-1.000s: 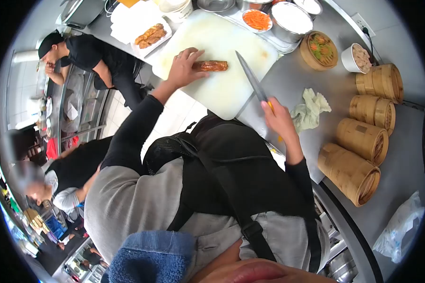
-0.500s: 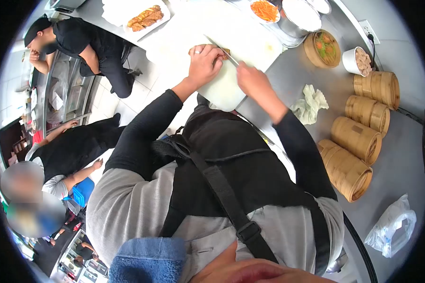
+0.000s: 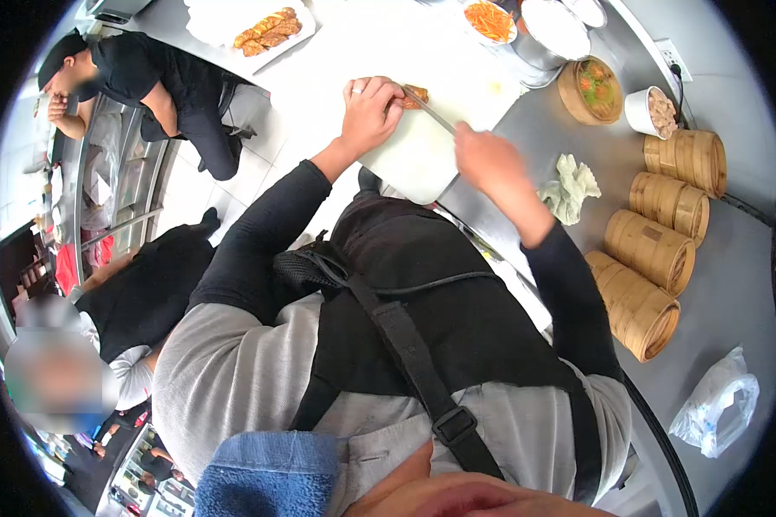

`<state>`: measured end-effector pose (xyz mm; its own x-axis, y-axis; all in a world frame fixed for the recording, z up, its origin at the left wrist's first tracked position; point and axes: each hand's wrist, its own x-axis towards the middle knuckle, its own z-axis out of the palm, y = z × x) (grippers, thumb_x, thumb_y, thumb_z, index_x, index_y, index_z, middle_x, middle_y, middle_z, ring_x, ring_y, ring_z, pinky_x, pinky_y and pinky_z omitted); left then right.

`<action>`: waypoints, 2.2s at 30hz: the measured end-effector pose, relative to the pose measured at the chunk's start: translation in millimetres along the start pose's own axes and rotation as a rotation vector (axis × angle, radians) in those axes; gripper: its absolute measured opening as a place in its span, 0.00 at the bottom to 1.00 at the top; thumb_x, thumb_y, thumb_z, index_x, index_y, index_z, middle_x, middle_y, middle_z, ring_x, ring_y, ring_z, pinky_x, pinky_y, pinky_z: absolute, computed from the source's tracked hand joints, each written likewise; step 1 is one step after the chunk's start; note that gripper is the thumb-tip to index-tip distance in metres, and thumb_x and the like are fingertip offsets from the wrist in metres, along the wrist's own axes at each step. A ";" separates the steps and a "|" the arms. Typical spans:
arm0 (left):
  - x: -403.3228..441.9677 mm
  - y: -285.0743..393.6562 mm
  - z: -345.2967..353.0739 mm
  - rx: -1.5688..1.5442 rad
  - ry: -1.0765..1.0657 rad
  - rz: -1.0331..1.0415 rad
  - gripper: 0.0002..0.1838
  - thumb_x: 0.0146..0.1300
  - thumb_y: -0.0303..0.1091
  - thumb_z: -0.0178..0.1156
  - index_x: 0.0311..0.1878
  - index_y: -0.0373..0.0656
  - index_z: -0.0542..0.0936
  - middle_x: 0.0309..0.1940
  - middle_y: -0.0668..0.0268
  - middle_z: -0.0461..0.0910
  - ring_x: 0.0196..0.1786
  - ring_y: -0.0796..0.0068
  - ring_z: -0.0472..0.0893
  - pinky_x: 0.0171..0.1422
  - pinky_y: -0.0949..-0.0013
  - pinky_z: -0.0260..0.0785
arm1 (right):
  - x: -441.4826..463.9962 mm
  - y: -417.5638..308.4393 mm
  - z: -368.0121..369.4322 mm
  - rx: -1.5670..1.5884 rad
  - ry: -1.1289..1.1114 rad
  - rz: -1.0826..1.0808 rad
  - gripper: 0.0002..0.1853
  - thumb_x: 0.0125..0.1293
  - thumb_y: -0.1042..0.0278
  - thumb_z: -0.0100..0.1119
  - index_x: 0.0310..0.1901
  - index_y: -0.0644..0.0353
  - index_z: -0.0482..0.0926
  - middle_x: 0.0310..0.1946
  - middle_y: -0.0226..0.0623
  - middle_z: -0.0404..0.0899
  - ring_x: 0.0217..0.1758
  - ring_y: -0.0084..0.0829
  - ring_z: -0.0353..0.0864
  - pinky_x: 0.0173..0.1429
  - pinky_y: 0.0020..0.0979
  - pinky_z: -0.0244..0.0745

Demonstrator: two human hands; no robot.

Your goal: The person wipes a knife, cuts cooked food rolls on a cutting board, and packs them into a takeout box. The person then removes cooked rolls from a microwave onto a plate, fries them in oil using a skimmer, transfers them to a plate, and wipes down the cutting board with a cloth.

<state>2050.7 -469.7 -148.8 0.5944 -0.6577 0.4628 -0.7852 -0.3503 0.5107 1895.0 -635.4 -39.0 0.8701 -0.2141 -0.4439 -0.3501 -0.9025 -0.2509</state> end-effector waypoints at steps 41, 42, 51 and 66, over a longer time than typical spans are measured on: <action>-15.7 -11.3 -45.0 0.066 -0.074 -0.074 0.21 0.63 0.39 0.61 0.58 0.47 0.76 0.56 0.58 0.74 0.64 0.58 0.71 0.76 0.37 0.44 | 17.6 -15.9 2.7 0.117 0.042 0.045 0.13 0.75 0.58 0.44 0.50 0.57 0.72 0.35 0.54 0.84 0.41 0.57 0.84 0.46 0.56 0.77; -4.7 -10.0 -48.7 0.038 0.003 -0.044 0.10 0.60 0.34 0.61 0.45 0.49 0.79 0.44 0.65 0.75 0.54 0.62 0.73 0.71 0.43 0.52 | 3.6 -16.3 -9.8 0.071 0.025 0.064 0.13 0.75 0.59 0.45 0.49 0.57 0.73 0.35 0.53 0.84 0.41 0.57 0.84 0.46 0.56 0.77; 0.6 -26.3 -30.5 -0.034 -0.110 -0.093 0.05 0.58 0.34 0.63 0.38 0.51 0.81 0.41 0.69 0.78 0.50 0.63 0.74 0.60 0.52 0.57 | 69.2 -41.4 50.5 0.165 0.121 -0.016 0.12 0.74 0.58 0.46 0.46 0.57 0.74 0.34 0.54 0.84 0.39 0.58 0.84 0.45 0.56 0.78; -10.3 -43.4 -36.1 -0.100 -0.071 -0.078 0.06 0.57 0.33 0.62 0.39 0.51 0.79 0.41 0.68 0.76 0.48 0.63 0.74 0.58 0.55 0.55 | 24.9 -41.7 21.1 0.050 0.067 -0.009 0.13 0.75 0.57 0.45 0.47 0.58 0.74 0.33 0.52 0.84 0.38 0.56 0.85 0.43 0.56 0.78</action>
<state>2085.0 -423.6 -149.5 0.6368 -0.6774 0.3683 -0.7136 -0.3368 0.6142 1923.9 -595.2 -57.7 0.8942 -0.2318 -0.3830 -0.3572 -0.8850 -0.2985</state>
